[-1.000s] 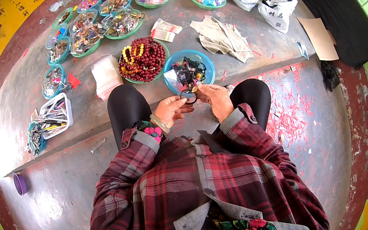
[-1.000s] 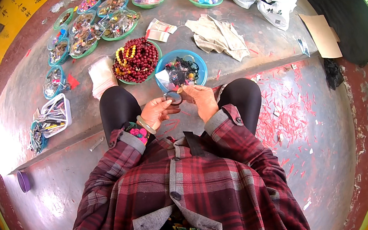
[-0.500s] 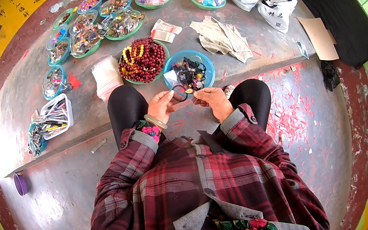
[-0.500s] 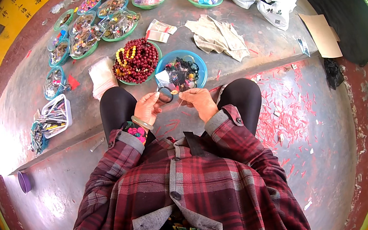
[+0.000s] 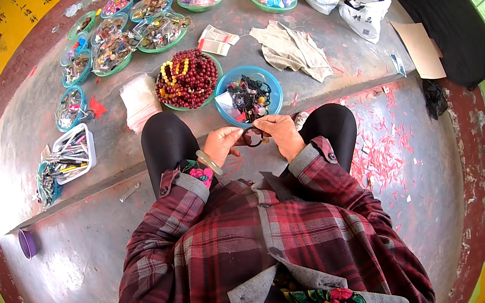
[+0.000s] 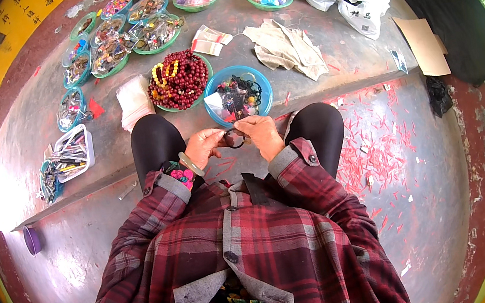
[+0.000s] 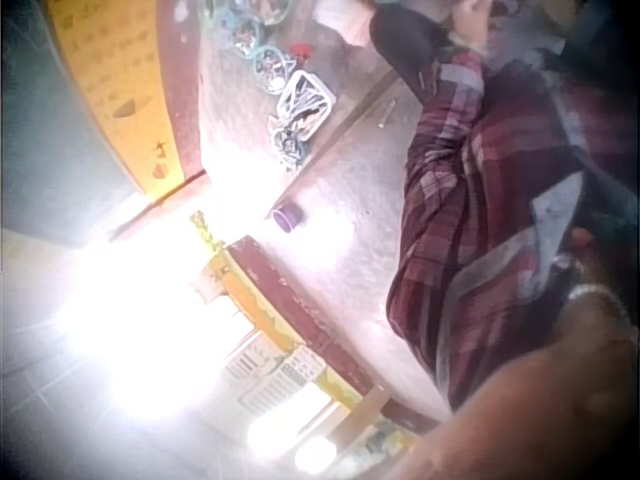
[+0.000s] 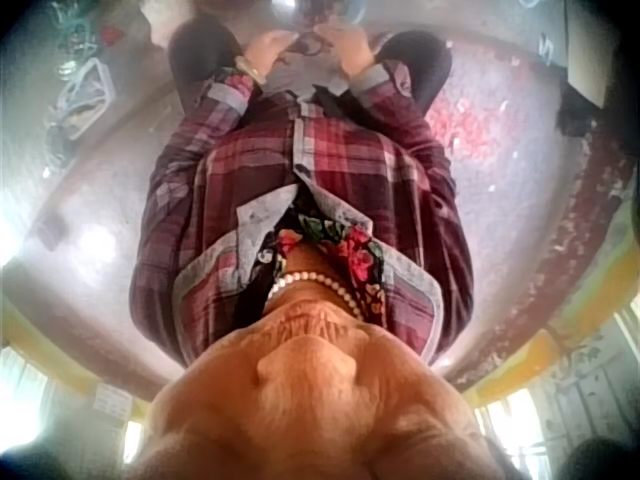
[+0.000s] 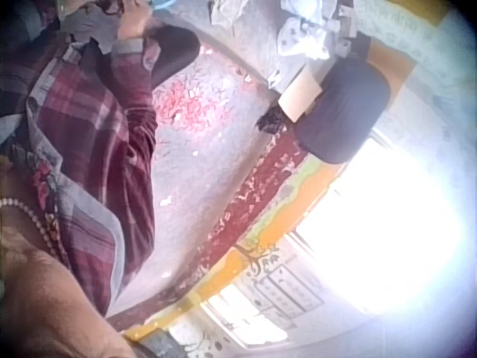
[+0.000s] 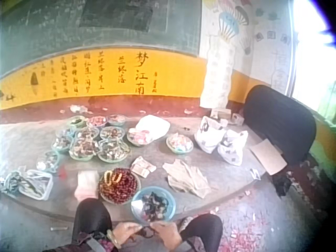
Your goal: The person sits on the floor and sorts small beads from a blue bowl into clear plastic bags. They handle the beads and bags by hand, placing the beads into the bags and arranging them on the floor.
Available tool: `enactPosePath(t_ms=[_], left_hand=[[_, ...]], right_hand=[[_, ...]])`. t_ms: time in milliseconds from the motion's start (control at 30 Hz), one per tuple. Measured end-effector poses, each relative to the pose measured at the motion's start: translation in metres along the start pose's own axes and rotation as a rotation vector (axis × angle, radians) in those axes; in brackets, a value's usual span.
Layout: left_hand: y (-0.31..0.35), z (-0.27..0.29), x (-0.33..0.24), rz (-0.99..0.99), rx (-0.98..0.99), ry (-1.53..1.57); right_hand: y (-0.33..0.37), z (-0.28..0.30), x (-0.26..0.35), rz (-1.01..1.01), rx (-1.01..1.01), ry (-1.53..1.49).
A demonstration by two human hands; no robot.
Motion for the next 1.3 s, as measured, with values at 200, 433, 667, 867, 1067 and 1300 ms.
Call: enactPosePath(t_ms=[200,433,667,867,1067,1300], left_hand=[[0.000,0.000,0.001,-0.032,-0.038,-0.011],[0.002,-0.002,-0.002,0.090,-0.042,0.162],[-0.003,-0.005,0.011,0.089,0.000,0.215],[-0.004,-0.002,0.010,0.080,-0.018,0.307],[-0.003,-0.005,0.008,0.027,0.007,0.318],[-0.004,-0.003,0.012,-0.008,-0.015,0.240]], right_hand=[[-0.001,-0.001,-0.004,0.070,-0.055,0.024],[-0.002,0.001,-0.006,0.076,-0.070,-0.047],[-0.002,0.004,-0.006,0.055,-0.027,-0.152],[0.002,0.000,-0.001,0.048,-0.056,-0.163],[-0.003,0.006,-0.007,0.059,-0.058,-0.180],[-0.002,0.004,-0.006,0.061,-0.032,-0.110]])
Point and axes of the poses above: each hand's wrist, its own y-axis away from the middle knuckle, its own z-axis out of the back of the hand, x = y × z, the point moved 4 cm from there along -y, towards the middle knuckle, and after that the axes turned 13 degrees about -y, right-handed, at the moved point
